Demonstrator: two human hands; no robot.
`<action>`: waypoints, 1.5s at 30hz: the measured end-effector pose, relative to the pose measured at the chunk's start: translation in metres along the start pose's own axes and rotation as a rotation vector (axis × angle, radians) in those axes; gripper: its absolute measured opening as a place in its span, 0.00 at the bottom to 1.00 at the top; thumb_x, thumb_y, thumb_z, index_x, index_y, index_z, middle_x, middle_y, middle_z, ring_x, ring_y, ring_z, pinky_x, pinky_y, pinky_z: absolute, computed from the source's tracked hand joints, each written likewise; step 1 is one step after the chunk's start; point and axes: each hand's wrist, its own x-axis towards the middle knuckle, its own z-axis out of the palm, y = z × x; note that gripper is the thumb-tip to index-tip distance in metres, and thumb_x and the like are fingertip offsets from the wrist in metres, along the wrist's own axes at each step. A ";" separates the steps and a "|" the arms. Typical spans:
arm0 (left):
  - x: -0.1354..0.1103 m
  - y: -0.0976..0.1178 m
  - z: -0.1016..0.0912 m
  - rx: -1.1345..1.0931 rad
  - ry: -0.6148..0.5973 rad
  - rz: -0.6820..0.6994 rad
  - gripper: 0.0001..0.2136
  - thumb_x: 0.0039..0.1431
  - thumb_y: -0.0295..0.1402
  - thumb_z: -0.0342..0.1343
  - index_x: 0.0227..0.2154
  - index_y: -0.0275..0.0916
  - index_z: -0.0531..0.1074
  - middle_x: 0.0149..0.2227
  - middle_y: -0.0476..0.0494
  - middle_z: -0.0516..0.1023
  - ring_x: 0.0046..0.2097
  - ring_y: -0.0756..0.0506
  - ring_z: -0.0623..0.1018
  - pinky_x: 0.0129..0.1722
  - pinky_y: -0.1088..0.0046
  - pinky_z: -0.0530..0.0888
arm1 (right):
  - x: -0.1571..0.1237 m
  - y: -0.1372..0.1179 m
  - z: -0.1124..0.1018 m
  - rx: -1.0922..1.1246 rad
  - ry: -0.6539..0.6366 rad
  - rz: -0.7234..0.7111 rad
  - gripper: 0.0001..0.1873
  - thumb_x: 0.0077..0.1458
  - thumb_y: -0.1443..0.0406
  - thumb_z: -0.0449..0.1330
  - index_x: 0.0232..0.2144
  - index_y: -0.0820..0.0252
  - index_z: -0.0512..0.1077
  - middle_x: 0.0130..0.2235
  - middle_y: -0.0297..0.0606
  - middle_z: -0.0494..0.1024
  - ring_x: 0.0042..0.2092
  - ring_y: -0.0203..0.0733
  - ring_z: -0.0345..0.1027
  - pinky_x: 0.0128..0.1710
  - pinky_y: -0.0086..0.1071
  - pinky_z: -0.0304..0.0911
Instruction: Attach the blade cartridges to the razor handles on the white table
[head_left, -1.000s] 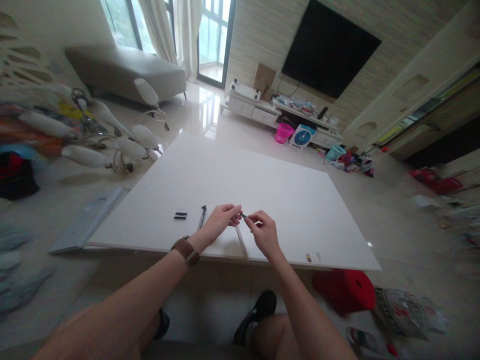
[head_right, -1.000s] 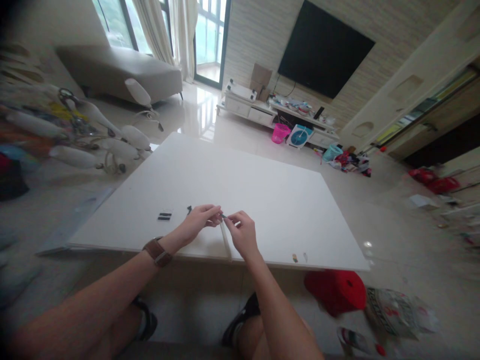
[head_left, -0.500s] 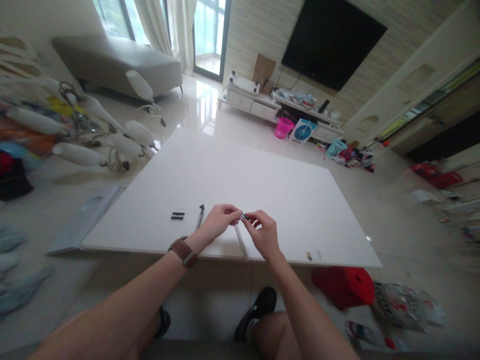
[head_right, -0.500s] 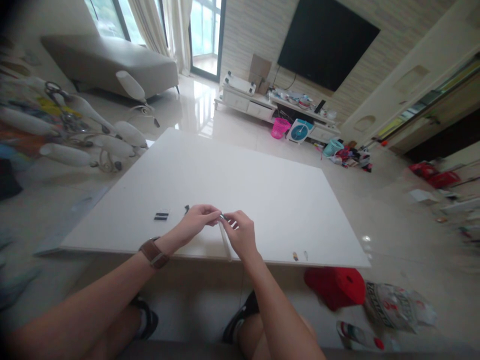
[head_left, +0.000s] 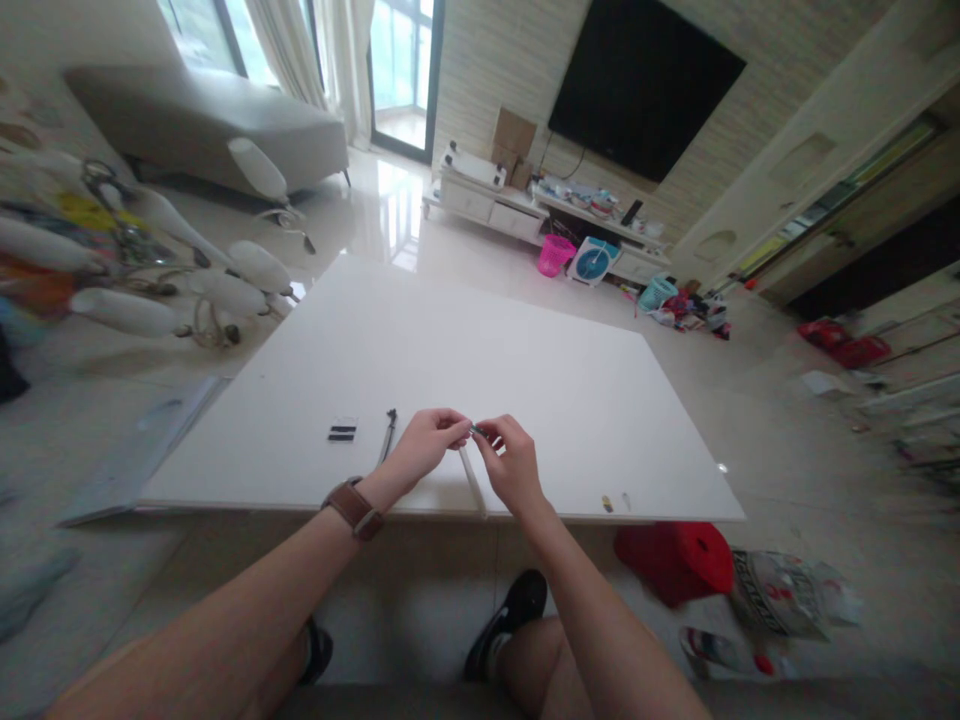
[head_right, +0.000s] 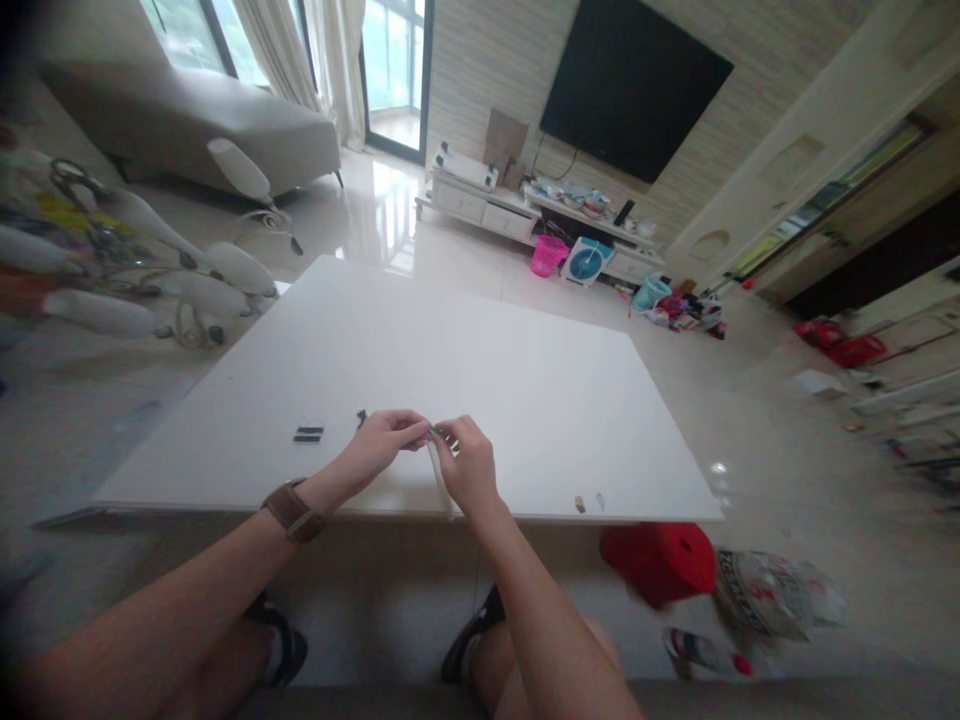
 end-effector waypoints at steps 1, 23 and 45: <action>0.001 -0.001 0.000 0.004 -0.001 -0.002 0.14 0.47 0.43 0.63 0.27 0.34 0.77 0.25 0.45 0.77 0.30 0.48 0.74 0.35 0.71 0.70 | 0.000 0.001 0.000 -0.003 -0.006 -0.007 0.04 0.62 0.66 0.59 0.36 0.57 0.74 0.34 0.36 0.74 0.35 0.37 0.69 0.34 0.31 0.65; 0.004 0.005 -0.005 0.254 0.094 0.133 0.18 0.54 0.46 0.55 0.16 0.38 0.67 0.16 0.50 0.67 0.22 0.50 0.67 0.25 0.73 0.63 | 0.005 -0.014 0.007 0.090 0.016 0.000 0.03 0.58 0.66 0.63 0.34 0.60 0.78 0.32 0.36 0.81 0.31 0.37 0.72 0.35 0.30 0.67; -0.017 0.034 -0.005 -0.143 0.050 0.094 0.11 0.50 0.41 0.54 0.25 0.37 0.70 0.18 0.52 0.68 0.21 0.51 0.68 0.22 0.75 0.66 | 0.022 0.072 -0.142 -0.652 -0.062 0.415 0.06 0.48 0.71 0.62 0.23 0.61 0.79 0.26 0.39 0.81 0.31 0.39 0.72 0.33 0.29 0.60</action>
